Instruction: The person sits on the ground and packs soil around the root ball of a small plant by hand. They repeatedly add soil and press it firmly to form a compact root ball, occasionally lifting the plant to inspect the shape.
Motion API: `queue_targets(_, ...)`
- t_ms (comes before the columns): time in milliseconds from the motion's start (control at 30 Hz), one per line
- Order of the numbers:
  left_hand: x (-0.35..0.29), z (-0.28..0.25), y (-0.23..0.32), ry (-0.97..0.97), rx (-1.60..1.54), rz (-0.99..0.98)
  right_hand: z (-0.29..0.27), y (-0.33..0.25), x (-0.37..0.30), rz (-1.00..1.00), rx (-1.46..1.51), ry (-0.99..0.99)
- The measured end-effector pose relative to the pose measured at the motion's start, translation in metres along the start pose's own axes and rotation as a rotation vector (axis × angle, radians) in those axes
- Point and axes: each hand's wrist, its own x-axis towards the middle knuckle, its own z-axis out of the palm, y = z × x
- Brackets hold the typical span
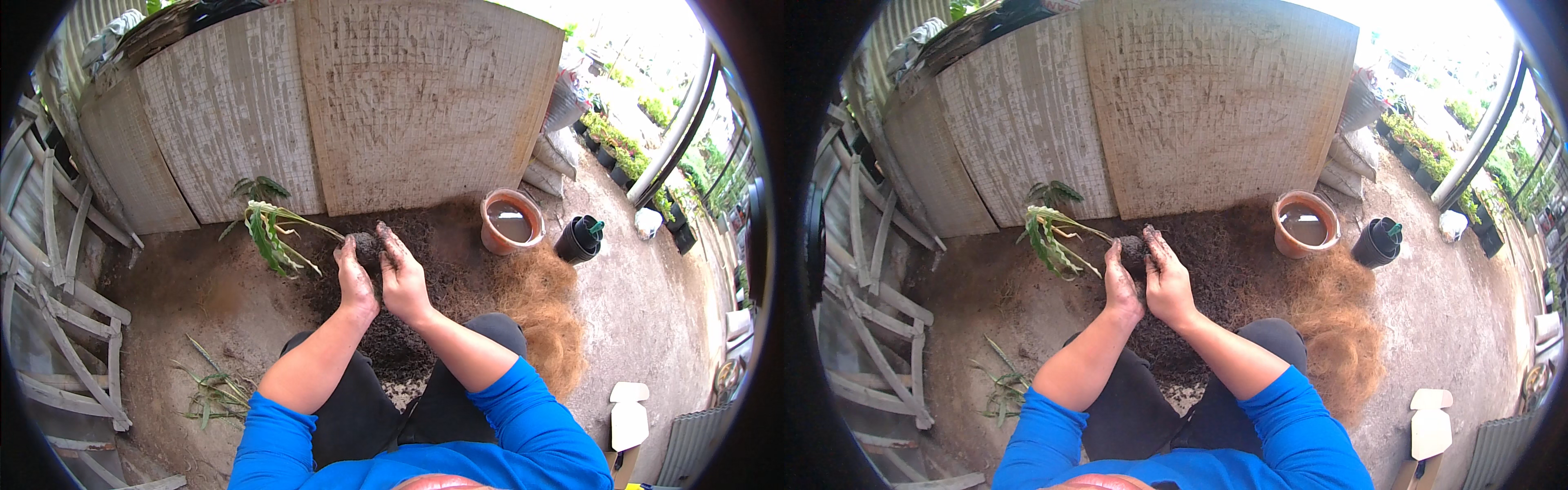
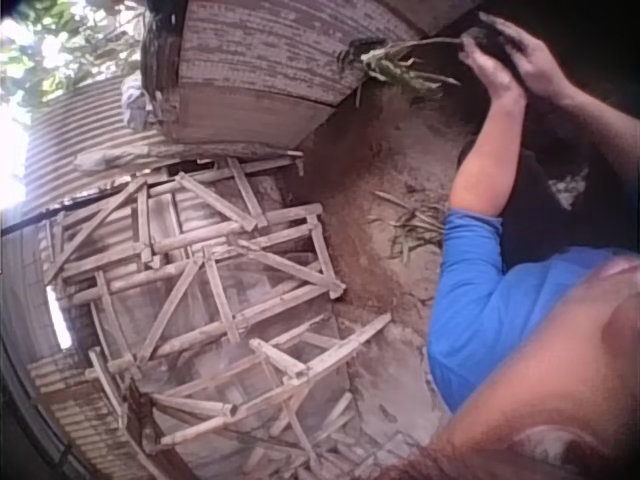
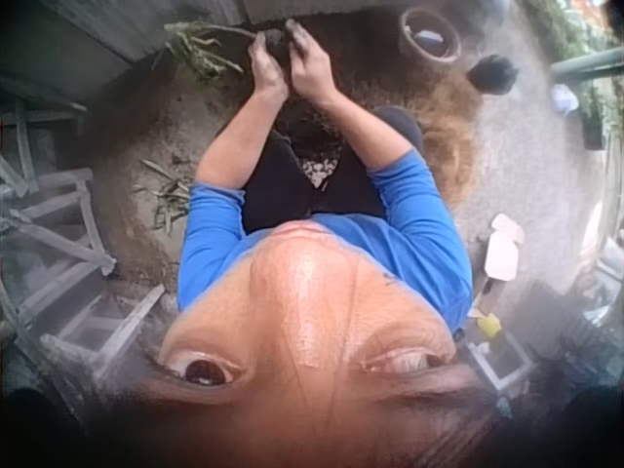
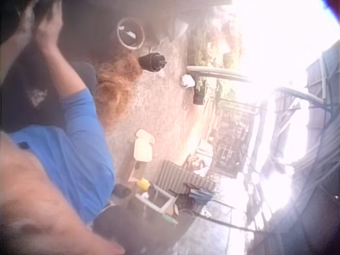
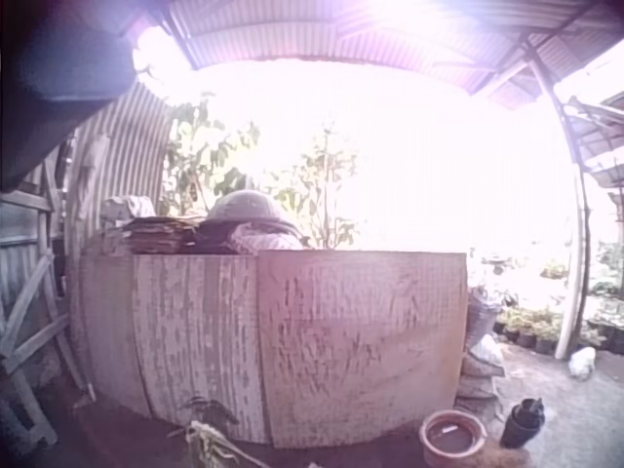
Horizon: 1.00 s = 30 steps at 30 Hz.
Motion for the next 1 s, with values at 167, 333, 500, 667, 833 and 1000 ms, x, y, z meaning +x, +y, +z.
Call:
queue_targets(167,-0.006,0.010,0.009,0.007,-0.018,-0.102,-0.001,0.005,0.001,0.021,0.118,0.006)
queue_targets(333,-0.006,0.011,0.012,-0.051,-0.089,-0.140,-0.005,0.006,0.002,0.042,0.092,-0.024)
queue_targets(500,0.004,0.002,0.005,-0.009,-0.083,-0.106,-0.006,-0.001,0.004,0.005,-0.038,-0.063)
queue_targets(667,0.001,0.004,0.006,-0.035,-0.099,-0.144,-0.006,0.000,0.003,0.020,0.011,-0.020)
queue_targets(833,-0.003,0.008,0.007,-0.028,-0.089,-0.124,-0.006,0.002,0.003,0.048,0.043,-0.029)
queue_targets(1000,0.001,0.003,0.004,-0.025,-0.059,-0.140,-0.006,-0.002,0.003,0.016,-0.012,-0.004)
